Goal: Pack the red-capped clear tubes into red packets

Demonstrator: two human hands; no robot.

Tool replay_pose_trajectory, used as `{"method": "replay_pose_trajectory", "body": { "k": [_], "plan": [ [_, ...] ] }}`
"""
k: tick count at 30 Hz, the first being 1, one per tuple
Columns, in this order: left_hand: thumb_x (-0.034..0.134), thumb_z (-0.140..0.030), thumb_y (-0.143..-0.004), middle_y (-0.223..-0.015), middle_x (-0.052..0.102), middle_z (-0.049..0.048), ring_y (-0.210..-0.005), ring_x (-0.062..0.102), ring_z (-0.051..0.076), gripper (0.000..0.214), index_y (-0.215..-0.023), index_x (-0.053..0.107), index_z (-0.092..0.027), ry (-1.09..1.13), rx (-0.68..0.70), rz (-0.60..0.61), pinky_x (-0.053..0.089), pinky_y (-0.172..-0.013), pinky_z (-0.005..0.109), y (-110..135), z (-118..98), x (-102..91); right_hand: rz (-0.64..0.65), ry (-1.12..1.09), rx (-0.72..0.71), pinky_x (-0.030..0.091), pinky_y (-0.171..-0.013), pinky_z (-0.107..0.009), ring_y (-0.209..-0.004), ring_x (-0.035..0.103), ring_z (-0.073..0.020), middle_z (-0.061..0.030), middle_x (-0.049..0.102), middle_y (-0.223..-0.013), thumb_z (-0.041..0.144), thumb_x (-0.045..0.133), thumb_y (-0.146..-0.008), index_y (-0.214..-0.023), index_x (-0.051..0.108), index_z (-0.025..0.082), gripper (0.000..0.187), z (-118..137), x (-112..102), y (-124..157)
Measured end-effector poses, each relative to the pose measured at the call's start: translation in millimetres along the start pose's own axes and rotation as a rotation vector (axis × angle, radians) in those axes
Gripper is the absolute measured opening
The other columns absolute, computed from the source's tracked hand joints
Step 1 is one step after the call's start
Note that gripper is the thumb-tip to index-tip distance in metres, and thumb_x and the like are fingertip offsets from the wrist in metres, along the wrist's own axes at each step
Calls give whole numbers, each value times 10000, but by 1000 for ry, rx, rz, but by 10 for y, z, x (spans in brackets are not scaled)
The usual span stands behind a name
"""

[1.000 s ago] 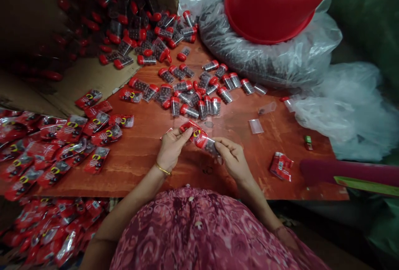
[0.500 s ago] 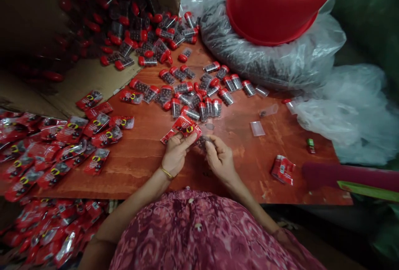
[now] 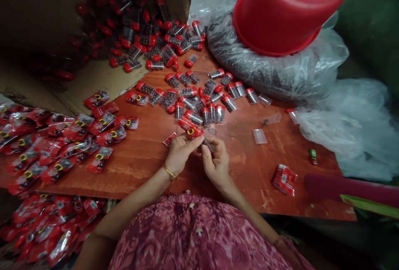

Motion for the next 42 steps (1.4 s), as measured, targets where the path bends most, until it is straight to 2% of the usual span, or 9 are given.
{"method": "replay_pose_trajectory", "body": {
  "k": [5,10,14,18,21,28,32,36,42],
  "plan": [
    [739,-329,-615,-721,693,28,-672,596,128,233,-745,706,-139,-14,-23,7,448,-672,249,-8,-42,-14,100,-166,147,433,-523,-235,-565,504,-101,14,542,-713,370,489,-841,-917,488,207,180,37,65,-77],
    [747,-363,-575,-733,705,42,-731,617,150,268,-725,717,-143,113,-52,-137,451,-741,271,4,-26,-27,87,-40,10,447,-604,-243,-653,535,-111,4,580,-781,305,537,-826,-934,526,212,143,20,51,-29],
    [783,-308,-513,-664,680,16,-658,588,122,244,-672,694,-146,140,-100,-84,447,-680,251,17,35,15,28,-83,9,469,-643,-255,-710,563,-120,-15,589,-836,337,533,-826,-936,510,208,171,-9,70,2],
    [765,-358,-567,-568,602,-17,-485,490,77,273,-687,652,-141,89,-129,-10,400,-495,221,19,16,22,92,-264,198,394,-406,-211,-389,422,-68,73,478,-567,438,520,-814,-915,464,216,250,1,138,-43],
    [685,-450,-659,-537,555,-18,-423,439,69,325,-716,638,-133,41,-89,31,343,-403,214,27,-6,15,112,-332,252,345,-344,-205,-313,362,-60,103,426,-494,474,524,-798,-914,446,225,285,30,170,-65],
    [661,-508,-664,-453,483,-41,-379,420,59,378,-618,579,-142,-28,-39,-41,313,-379,203,89,121,-50,-13,-248,245,350,-375,-211,-376,393,-69,76,455,-547,467,510,-805,-907,457,226,267,23,212,-74],
    [640,-492,-692,-480,528,-24,-374,436,66,356,-676,606,-138,37,-31,9,323,-369,205,61,7,-53,118,-292,255,346,-376,-214,-371,411,-77,75,468,-539,460,530,-796,-913,474,232,262,66,250,-113],
    [662,-448,-679,-496,548,-20,-369,436,57,325,-720,621,-128,61,-1,-66,342,-362,191,0,-97,-96,253,-321,260,435,-517,-239,-452,504,-97,54,547,-555,421,531,-815,-967,496,225,251,49,239,-74],
    [682,-507,-619,-563,586,6,-386,457,54,410,-716,614,-115,36,-61,-50,356,-345,177,12,32,-43,128,-239,231,392,-410,-210,-370,469,-87,74,523,-493,401,579,-789,-932,510,211,247,-81,123,22]
  ]
}}
Point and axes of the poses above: each hand's wrist, its own y-axis away from the middle knuckle, its own x-axis out of the palm, z = x × y, the point moved 5 cm from there along -y, towards the middle knuckle
